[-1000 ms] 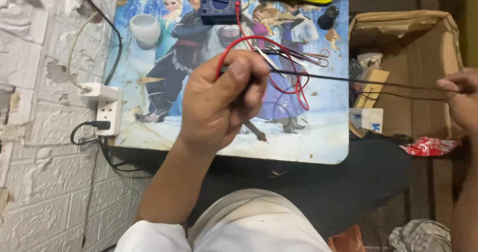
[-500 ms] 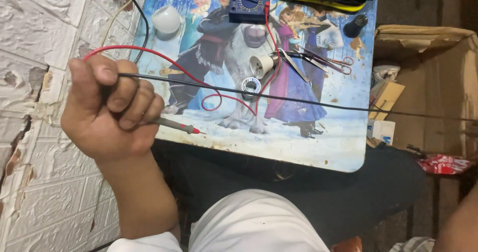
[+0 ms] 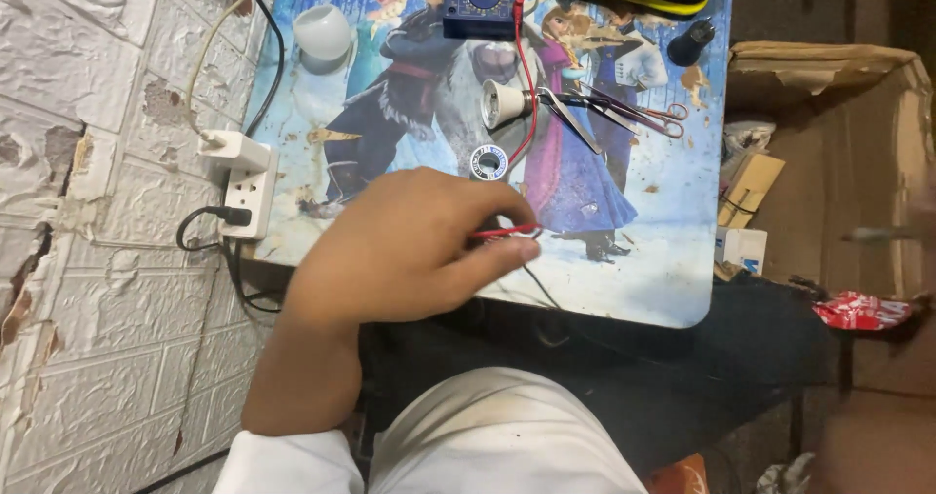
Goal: Testing and soldering components of an LED bulb for repair on a workbench.
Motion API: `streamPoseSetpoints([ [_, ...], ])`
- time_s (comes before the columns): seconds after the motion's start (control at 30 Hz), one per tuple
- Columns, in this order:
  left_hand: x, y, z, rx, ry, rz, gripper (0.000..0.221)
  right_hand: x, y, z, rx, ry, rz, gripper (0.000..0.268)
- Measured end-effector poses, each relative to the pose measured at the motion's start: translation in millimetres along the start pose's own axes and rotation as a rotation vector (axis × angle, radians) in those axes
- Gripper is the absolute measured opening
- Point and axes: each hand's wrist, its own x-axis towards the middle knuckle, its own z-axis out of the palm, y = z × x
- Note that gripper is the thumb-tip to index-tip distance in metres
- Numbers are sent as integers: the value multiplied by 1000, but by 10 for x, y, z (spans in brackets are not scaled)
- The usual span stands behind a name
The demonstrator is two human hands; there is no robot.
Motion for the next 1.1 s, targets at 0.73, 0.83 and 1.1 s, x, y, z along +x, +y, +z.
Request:
streamPoseSetpoints([
  [0.73, 259, -1083, 395, 284, 239, -2, 22, 1312, -2340, 1821, 325, -6, -23, 22],
  [0.83, 268, -1054, 444, 203, 231, -119, 22, 1213, -2150, 1821, 652, 60, -25, 21],
  [1.1, 328, -1363, 720, 210, 407, -409, 25, 1301, -1751, 1697, 812, 174, -134, 35],
])
